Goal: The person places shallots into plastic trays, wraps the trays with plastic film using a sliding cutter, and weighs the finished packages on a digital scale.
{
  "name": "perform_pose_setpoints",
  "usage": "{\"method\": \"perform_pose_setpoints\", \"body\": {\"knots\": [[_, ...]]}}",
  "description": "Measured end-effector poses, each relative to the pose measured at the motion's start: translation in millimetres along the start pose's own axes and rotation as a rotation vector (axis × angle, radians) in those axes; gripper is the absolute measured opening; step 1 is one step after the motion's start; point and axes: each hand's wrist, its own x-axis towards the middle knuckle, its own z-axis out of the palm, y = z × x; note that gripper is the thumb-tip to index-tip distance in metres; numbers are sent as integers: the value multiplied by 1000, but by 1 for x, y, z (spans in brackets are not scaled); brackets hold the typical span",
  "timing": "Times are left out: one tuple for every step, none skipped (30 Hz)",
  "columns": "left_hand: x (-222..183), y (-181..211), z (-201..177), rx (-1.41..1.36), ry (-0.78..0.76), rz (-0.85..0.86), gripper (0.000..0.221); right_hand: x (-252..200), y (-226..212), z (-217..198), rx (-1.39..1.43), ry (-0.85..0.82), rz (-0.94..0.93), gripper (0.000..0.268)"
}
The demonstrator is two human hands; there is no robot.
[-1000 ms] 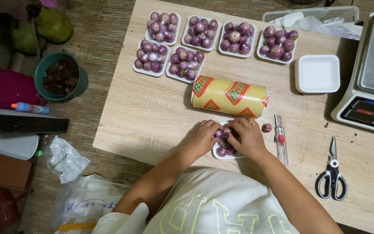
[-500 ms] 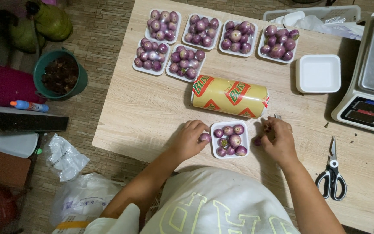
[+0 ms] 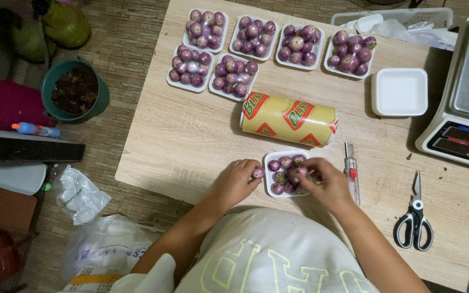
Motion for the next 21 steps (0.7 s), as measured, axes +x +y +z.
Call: {"method": "perform_pose_setpoints", "body": {"knots": [[2,0,2,-10,18,-3,36,4,-12,4,-85,-89,-149,33],[3,0,4,-18,36,-6,35,8,-24,8,-169,-178,-297,23],[2,0,5,-17,35,-6,35,10,-23,14,-167,-177,-298,23],[2,-1,6,-43,49,-18,36,15,-22,21,-236,-227,-410,21],[1,-2,6,-69,62,-30,36,19,-21,28,-305,-277,-523,19],[1,-2,6,-68,63,-33,36,20,-17,32,-304,-280,-524,19],[0,-1,6,-107,87,-69,36,21,-12,36,-337,-296,-562,20],[0,-2,6,-145,114,-105,36,24,-8,40,-371,-312,-604,20],[-1,-4,9,-144,118,-108,36,23,-17,34,-371,-315,-608,20],[-4,-5,13,-182,143,-148,38,20,-25,28,-299,-282,-541,26],[-6,-7,16,-221,168,-188,39,18,-34,22,-227,-249,-474,32],[-8,-3,13,-226,166,-190,39,18,-21,14,-230,-252,-470,32],[-10,0,10,-265,172,-203,40,18,-8,5,-258,-144,-358,25],[-11,4,6,-303,180,-215,41,19,5,-3,-285,-34,-248,20],[-10,9,5,-306,179,-216,41,16,20,-17,-288,-36,-247,20],[-9,14,2,-355,177,-173,40,14,36,-29,-343,-59,-168,22],[-8,19,0,-403,174,-129,40,11,51,-42,-398,-81,-89,25],[-6,26,-5,-403,172,-128,40,7,35,-43,-398,-80,-87,25],[-4,34,-10,-394,151,-62,42,3,19,-44,-425,-175,-4,32],[-1,42,-14,-385,129,7,44,-2,4,-47,-452,-267,80,40],[3,49,-17,-385,126,11,44,-5,18,-46,-451,-262,83,40]]}}
